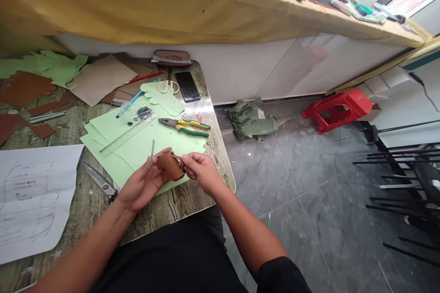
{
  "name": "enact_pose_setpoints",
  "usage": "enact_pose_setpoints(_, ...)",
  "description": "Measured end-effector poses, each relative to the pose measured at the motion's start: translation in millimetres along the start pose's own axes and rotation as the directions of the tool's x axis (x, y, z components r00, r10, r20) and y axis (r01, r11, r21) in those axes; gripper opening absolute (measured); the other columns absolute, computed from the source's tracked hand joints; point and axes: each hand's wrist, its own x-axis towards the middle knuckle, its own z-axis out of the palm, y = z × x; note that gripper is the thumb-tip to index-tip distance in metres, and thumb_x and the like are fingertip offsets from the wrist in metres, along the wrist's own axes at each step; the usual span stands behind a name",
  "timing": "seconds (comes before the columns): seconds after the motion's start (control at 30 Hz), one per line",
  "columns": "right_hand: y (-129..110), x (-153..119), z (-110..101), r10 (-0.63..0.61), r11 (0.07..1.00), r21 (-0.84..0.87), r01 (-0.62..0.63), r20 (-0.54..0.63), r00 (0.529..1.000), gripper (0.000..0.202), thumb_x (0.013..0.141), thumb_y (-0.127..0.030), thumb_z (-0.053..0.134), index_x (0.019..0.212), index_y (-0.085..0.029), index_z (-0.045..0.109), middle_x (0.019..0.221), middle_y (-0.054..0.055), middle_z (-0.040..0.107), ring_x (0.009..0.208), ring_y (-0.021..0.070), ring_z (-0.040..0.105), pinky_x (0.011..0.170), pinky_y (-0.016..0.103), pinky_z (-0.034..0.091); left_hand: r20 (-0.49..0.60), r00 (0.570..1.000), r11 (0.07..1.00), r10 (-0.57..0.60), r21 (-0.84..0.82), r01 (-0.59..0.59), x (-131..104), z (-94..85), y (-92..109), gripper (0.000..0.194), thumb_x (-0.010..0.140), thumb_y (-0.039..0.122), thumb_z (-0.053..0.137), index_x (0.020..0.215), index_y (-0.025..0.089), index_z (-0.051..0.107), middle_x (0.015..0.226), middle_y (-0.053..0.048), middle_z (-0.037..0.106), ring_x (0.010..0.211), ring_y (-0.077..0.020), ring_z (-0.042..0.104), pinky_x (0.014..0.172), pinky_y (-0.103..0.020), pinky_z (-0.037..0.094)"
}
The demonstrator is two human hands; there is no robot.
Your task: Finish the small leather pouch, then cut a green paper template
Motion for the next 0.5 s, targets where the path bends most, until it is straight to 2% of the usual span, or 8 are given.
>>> enact_pose_setpoints(0.13,-18,5,-5,0.035,0.998,-0.047,-0.033,0.053,0.998,0.048,0.088,-0.065,0.082,0.078,-0.02,0.066,0.054,-0.011,0.037,0.048,0.0084,0.025,0.05,0.027,0.016,0.007,0.997,0.997,-0.071,0.024,0.071,2,-2.2,6,0.053,0.099,0.055,0.073,0.136,0.017,0.076,0.14,-0.015,0.074,0.121,-0.0312,0.07,0.088,-0.038,0.064)
enact_pose_setpoints(0.2,-27,9,-7,0.05,0.996,-0.084,-0.043,0.087,0.995,0.047,0.086,-0.063,0.084,0.078,-0.02,0.068,0.053,-0.011,0.036,0.048,0.0083,0.025,0.049,0.027,0.015,0.021,0.995,0.995,-0.097,-0.015,0.097,1,-0.8,10,0.049,0.102,0.056,0.068,0.129,0.016,0.078,0.136,-0.015,0.076,0.119,-0.0299,0.071,0.09,-0.039,0.064)
enact_pose_setpoints(0.3,-39,16,-9,0.062,0.99,-0.136,-0.044,0.135,0.989,0.047,0.087,-0.062,0.083,0.078,-0.018,0.071,0.052,-0.011,0.037,0.049,0.0087,0.025,0.049,0.027,0.015,0.113,0.982,0.983,-0.149,-0.092,0.16,-2,3.8,15,0.054,0.105,0.061,0.059,0.123,0.014,0.079,0.131,-0.017,0.078,0.117,-0.0314,0.074,0.095,-0.044,0.064)
enact_pose_setpoints(0.4,-48,22,-8,0.065,0.984,-0.173,-0.035,0.17,0.983,0.047,0.089,-0.063,0.081,0.076,-0.019,0.069,0.052,-0.01,0.038,0.049,0.0089,0.025,0.049,0.027,0.016,0.198,0.97,0.979,-0.143,-0.113,0.168,-6,8.4,17,0.054,0.107,0.057,0.058,0.137,0.015,0.073,0.14,-0.019,0.074,0.122,-0.0352,0.073,0.097,-0.051,0.065)
enact_pose_setpoints(0.5,-54,28,-6,0.057,0.979,-0.203,-0.017,0.195,0.979,0.049,0.089,-0.064,0.081,0.073,-0.02,0.066,0.053,-0.01,0.038,0.05,0.0092,0.025,0.048,0.026,0.017,0.209,0.97,0.985,-0.121,-0.095,0.143,-8,8.5,18,0.048,0.108,0.04,0.062,0.153,0.024,0.063,0.14,-0.016,0.075,0.122,-0.034,0.075,0.094,-0.048,0.066)
